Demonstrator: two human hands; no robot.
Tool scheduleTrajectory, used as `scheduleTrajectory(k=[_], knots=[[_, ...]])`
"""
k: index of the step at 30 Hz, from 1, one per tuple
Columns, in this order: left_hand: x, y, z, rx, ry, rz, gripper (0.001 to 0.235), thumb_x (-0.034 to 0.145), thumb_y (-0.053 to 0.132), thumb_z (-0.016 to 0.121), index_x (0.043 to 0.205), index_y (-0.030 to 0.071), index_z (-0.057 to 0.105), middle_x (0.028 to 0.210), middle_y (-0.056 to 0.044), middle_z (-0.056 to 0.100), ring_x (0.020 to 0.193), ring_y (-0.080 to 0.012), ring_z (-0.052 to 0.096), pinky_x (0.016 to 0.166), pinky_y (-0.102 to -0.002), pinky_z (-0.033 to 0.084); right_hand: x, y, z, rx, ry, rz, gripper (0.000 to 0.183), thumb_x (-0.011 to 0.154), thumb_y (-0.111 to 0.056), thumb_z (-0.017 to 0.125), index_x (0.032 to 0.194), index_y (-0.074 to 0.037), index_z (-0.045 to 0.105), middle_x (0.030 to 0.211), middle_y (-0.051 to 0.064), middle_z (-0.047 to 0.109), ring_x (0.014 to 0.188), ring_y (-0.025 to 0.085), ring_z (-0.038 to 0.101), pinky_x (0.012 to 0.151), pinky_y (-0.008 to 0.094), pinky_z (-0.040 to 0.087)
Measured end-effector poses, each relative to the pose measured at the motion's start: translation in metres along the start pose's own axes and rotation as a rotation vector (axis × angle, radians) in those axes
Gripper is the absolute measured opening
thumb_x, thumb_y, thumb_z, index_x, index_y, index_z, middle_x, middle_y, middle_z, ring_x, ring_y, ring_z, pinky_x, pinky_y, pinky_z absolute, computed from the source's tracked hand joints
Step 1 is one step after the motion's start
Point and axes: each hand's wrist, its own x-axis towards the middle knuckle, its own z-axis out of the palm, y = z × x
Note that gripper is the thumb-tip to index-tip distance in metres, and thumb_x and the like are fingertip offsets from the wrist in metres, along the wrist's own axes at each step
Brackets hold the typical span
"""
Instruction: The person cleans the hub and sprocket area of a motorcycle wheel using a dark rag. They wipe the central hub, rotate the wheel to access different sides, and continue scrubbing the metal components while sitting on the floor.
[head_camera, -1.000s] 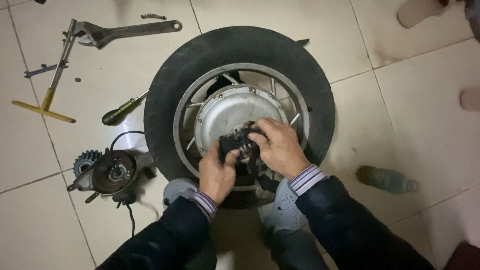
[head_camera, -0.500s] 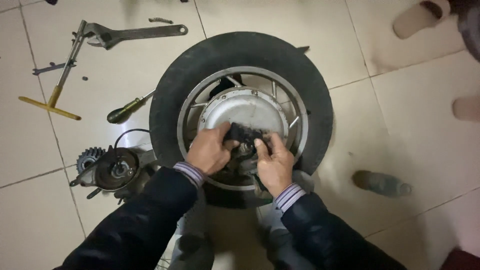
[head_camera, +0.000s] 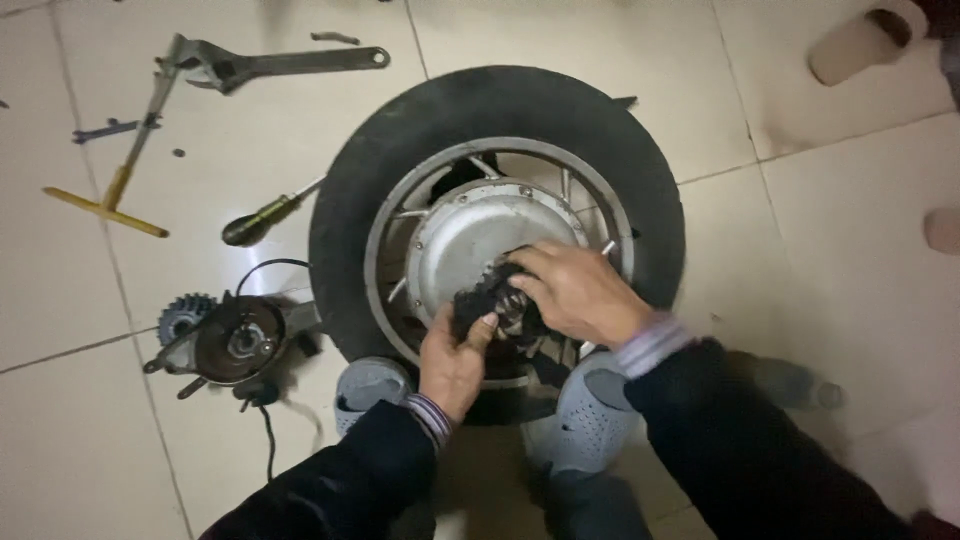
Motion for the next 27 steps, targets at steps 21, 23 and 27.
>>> scheduleTrajectory(k=[21,23,27], knots=[[0.072,0.053,0.001,1.0,-0.16,0.722,0.034,0.089,0.013,0.06,0.121,0.011,0.07,0.111,-0.019,0.074,0.111,-0.0424,0.066,0.099,-0.052,0.051,-0.053,-0.041,0.066,0.64,0.228,0.946,0.061,0.104,-0.039,0.05,0.149,0.001,0.041,0.151,0.029,0.043,0.137,0.041,0.05,0.102,0.048,0.052],[0.08,0.044,-0.012,0.966,-0.181,0.648,0.036,0.088,0.02,0.064,0.123,0.015,0.069,0.112,-0.017,0.074,0.112,-0.0416,0.066,0.1,-0.052,0.051,-0.051,-0.041,0.059,0.605,0.154,0.955,0.063,0.104,-0.042,0.05,0.149,0.001,0.043,0.152,0.029,0.044,0.14,0.041,0.045,0.11,0.05,0.044],[0.033,0.04,-0.028,0.588,-0.07,0.437,0.04,0.092,0.023,0.064,0.128,0.007,0.065,0.118,-0.026,0.07,0.114,-0.0508,0.06,0.097,-0.061,0.048,-0.072,-0.018,0.043,0.6,0.172,0.986,0.058,0.104,-0.037,0.053,0.145,0.004,0.05,0.148,0.031,0.049,0.141,0.047,0.042,0.118,0.057,0.035]])
